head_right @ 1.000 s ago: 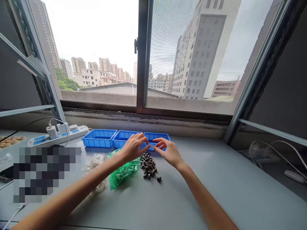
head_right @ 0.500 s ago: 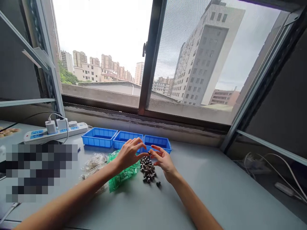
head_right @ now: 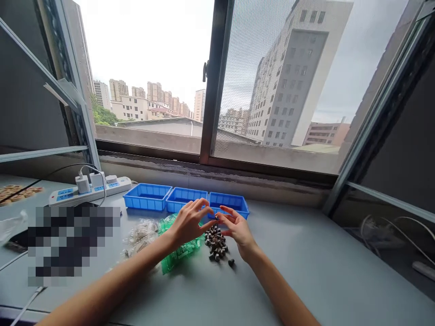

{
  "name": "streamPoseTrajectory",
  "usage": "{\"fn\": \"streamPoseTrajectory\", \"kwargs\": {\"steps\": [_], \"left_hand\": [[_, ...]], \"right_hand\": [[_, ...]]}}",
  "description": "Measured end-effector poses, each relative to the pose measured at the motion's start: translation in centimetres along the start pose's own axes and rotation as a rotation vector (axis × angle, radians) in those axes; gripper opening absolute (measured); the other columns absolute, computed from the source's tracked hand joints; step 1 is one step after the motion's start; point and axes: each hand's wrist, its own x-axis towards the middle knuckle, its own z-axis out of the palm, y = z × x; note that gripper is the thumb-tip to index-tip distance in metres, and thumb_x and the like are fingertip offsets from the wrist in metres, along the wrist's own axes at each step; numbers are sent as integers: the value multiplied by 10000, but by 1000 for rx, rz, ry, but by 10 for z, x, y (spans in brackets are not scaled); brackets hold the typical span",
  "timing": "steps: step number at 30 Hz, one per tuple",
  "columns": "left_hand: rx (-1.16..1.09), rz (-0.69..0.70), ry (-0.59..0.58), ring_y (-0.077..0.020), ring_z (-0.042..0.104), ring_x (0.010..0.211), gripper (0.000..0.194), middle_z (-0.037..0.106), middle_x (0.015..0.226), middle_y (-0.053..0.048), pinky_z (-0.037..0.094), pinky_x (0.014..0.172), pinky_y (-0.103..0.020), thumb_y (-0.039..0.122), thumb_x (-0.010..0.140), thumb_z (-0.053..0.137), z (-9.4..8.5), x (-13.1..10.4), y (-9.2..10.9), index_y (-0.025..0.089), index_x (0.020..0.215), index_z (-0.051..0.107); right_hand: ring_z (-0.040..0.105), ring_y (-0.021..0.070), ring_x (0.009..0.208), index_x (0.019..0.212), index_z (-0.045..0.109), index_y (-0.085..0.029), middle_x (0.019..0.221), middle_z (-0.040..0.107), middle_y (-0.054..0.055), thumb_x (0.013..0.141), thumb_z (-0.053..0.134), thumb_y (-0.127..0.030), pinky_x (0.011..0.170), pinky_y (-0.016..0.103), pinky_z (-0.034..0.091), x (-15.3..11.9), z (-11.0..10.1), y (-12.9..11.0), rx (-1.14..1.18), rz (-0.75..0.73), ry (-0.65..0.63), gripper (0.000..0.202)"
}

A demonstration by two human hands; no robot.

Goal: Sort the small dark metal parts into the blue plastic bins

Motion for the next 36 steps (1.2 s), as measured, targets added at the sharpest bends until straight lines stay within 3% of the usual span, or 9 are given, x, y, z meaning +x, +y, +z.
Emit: {"fn": "streamPoseTrajectory", "kwargs": {"steps": [8,12,22,28,36], "left_hand": [[41,59,-64,-167,559,816,206,562,972,-60,442,687,-284,291,921,376,-3,0,10,188,999,537],[21,21,-75,-162,562,834,183,552,954,-57,458,702,-274,228,916,379,1,-1,13,189,1013,529],[-54,-80,-121,-129,577,733,195,527,1011,-61,503,655,-269,223,929,335,4,-1,14,173,943,523],[-73,-49,-42,-100,565,653,160,522,1036,-53,500,602,-249,224,921,361,-3,3,12,177,926,513],[-93,14,72,-92,565,627,152,530,1027,-48,507,597,-247,294,911,396,-10,5,7,189,947,499]], "right_hand": [[637,201,906,1043,626,-264,972,685,33,575,768,-451,514,199,497,2,-9,7,21,28,-59,523],[650,163,807,1008,653,-275,931,687,20,569,792,-391,483,177,497,2,-10,8,120,114,-36,474],[612,120,712,1028,646,-273,933,671,13,622,759,-373,478,167,485,0,-4,12,140,124,-127,434],[564,86,664,1043,635,-270,861,651,-13,598,791,-299,489,147,455,-6,-1,0,230,130,-167,473],[482,49,595,965,682,-287,768,592,-43,474,855,-353,459,126,396,-10,0,-8,275,104,-169,525]]}}
